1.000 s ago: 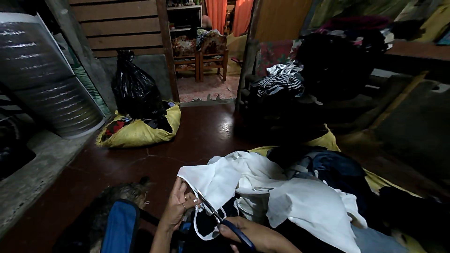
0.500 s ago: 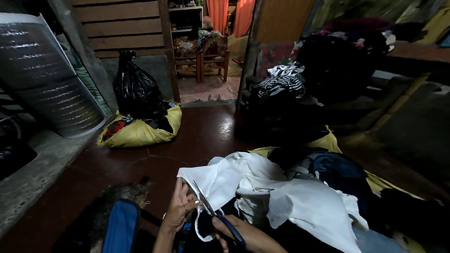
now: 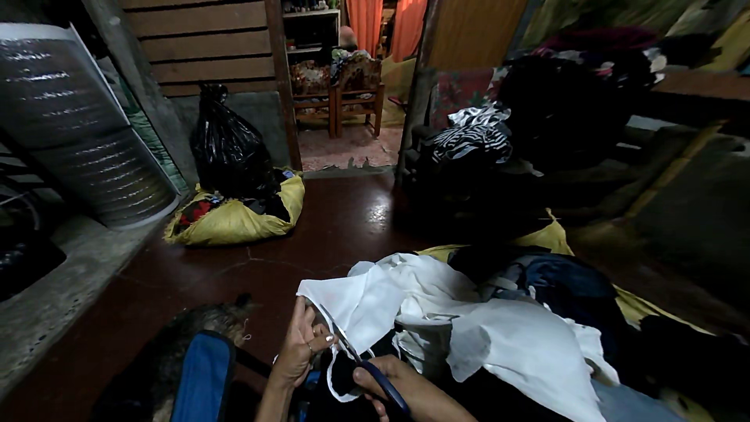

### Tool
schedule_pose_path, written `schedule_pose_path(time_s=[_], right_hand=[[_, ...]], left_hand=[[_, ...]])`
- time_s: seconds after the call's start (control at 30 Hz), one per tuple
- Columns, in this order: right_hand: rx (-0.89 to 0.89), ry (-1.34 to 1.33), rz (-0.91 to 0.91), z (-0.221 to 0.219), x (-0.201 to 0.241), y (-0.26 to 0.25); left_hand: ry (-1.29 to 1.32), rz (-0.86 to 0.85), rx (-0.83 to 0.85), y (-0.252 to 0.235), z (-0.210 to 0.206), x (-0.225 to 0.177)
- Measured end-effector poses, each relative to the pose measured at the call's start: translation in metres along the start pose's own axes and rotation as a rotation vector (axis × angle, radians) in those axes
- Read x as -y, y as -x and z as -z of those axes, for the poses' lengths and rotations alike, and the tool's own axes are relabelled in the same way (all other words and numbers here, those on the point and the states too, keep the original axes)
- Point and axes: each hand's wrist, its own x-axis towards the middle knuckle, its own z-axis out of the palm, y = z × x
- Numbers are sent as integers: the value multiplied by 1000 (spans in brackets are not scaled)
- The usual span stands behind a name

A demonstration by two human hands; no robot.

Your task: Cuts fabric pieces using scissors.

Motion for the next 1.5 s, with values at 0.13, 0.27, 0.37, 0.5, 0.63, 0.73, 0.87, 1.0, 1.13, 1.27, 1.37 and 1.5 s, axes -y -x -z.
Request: schedule_pose_path(time_s=[0.13, 0.27, 0.37, 0.5, 0.63, 0.73, 0.87, 1.0, 1.13, 1.27, 1.37, 1.5], right_hand=[[11, 2, -10, 0, 3, 1], [95, 21, -14, 2, 2, 0], [108, 24, 14, 3, 2, -1], [81, 24, 40, 3, 1, 0], [20, 4, 51, 1, 0, 1], [70, -6, 39, 2, 3, 0], [126, 31, 3, 6, 11, 0], [156, 59, 31, 14, 13, 0], [180, 91, 31, 18, 16, 2], [176, 102, 27, 21, 18, 4], [164, 83, 29, 23, 17, 5], [146, 103, 22, 23, 19, 7]], left_hand=[[-15, -6, 8, 1, 2, 0], [-14, 16, 33, 2, 0, -3], [-13, 13, 45, 2, 0, -3], [-3, -3, 66, 2, 0, -3], [3, 5, 78, 3, 1, -3], [-15, 15, 160, 5, 2, -5], [-69, 31, 274, 7, 2, -7], [-76, 46, 301, 7, 4, -7], [-85, 64, 306, 9, 4, -8], [-128, 66, 310, 10, 1, -11], [-155, 77, 313, 11, 0, -14], [-178, 106, 299, 14, -3, -17]])
